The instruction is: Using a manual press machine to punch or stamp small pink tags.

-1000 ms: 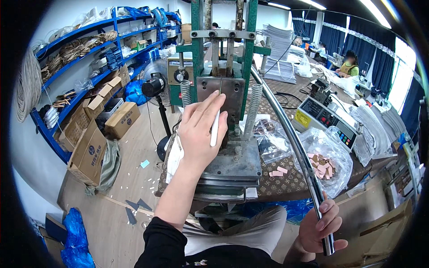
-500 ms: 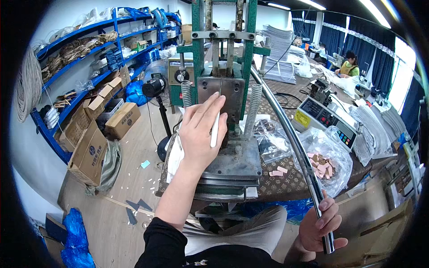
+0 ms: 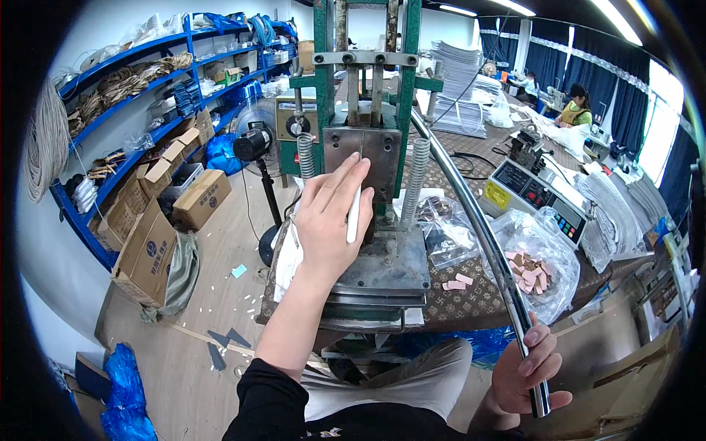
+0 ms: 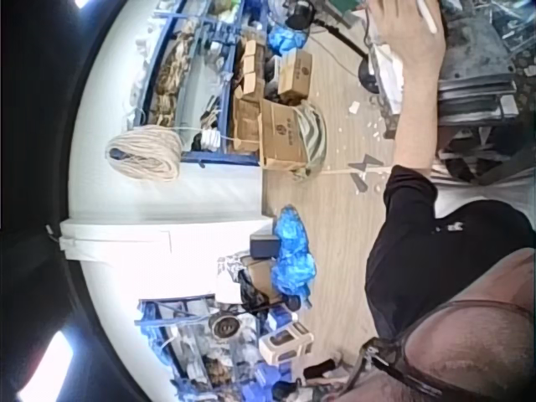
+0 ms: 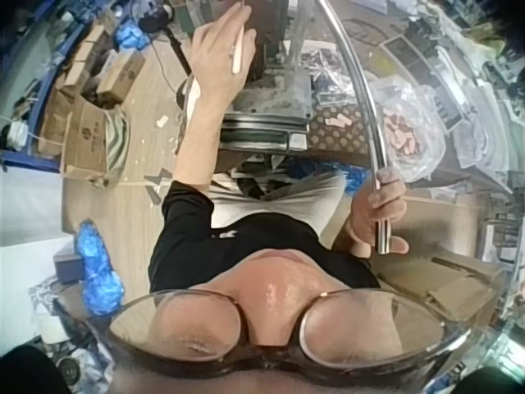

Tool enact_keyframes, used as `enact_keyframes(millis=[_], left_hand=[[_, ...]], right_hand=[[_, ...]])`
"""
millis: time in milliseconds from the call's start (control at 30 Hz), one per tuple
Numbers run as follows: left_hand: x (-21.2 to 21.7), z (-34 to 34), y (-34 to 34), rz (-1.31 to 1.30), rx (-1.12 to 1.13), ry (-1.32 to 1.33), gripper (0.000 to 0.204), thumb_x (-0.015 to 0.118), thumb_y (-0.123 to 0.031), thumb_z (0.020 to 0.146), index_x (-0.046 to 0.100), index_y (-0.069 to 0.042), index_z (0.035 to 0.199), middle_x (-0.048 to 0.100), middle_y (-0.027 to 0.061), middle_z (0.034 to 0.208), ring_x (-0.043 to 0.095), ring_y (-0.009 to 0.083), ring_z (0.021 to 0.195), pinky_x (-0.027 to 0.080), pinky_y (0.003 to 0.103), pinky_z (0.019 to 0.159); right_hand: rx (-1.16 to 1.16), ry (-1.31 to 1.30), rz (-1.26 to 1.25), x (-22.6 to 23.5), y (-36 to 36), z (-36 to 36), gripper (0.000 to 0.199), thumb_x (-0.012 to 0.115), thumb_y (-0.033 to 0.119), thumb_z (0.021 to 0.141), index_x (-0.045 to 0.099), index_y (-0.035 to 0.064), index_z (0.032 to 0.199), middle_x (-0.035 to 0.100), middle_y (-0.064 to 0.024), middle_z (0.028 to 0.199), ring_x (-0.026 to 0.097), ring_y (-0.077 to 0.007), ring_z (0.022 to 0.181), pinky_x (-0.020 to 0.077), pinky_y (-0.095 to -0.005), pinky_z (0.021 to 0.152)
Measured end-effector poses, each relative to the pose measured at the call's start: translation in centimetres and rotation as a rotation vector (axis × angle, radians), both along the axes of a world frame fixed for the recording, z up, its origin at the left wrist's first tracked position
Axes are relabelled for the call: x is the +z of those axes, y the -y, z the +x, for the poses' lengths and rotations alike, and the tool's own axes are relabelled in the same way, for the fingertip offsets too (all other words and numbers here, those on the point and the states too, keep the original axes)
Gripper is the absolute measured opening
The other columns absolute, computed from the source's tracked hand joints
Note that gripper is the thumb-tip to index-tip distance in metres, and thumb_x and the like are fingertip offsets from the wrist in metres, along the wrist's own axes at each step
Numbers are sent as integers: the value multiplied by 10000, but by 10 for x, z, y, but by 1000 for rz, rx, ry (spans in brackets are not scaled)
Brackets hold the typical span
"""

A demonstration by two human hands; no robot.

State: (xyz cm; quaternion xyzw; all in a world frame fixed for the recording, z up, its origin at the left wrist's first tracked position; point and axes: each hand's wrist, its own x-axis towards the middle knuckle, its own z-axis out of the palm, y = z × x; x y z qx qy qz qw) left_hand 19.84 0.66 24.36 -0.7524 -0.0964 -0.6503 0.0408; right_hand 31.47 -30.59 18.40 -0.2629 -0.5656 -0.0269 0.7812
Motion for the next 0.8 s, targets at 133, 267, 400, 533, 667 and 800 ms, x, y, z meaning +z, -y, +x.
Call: enact_keyframes(millis=[133,267,400,533,667,800], left_hand=[[-2,-2,0,1,8,-8,438,792,-32,860,733,-46,1294,737,122,1321,680,318,1011,550,394,913],[-4,-2,1,0,5,-18,441,794,-31,856,733,-45,1292,736,121,1323,679,319,1009,551,394,909],[-5,-3,2,1,11,-21,442,797,-31,853,734,-45,1290,735,120,1323,677,321,1006,552,394,905],[-2,0,3,7,5,-17,442,798,-34,856,734,-46,1293,734,119,1323,675,322,1006,551,393,905],[7,1,4,5,-7,-8,433,792,-42,871,733,-51,1300,733,120,1325,676,323,1016,545,396,914],[6,4,1,1,17,-23,418,782,-47,889,733,-56,1304,733,122,1325,678,322,1033,538,399,928]], right_hand=[[11,16,9,-2,-2,2,613,230,723,1079,465,223,812,521,29,924,491,-223,1155,148,-570,1297],[-44,-25,46,-3,-3,-2,612,231,720,1079,465,222,812,521,28,924,491,-228,1159,148,-573,1296],[-49,-19,45,-4,-3,0,612,229,720,1079,466,221,817,521,27,925,491,-231,1165,147,-571,1297],[3,-2,30,0,0,-1,627,230,725,1077,483,220,805,537,23,917,500,-235,1165,153,-566,1294],[4,-21,26,-1,-2,-1,656,231,736,1073,513,218,785,572,17,909,522,-240,1155,169,-563,1287],[-30,-18,64,-2,-6,1,679,230,741,1073,538,218,769,602,9,903,542,-243,1144,185,-563,1278]])
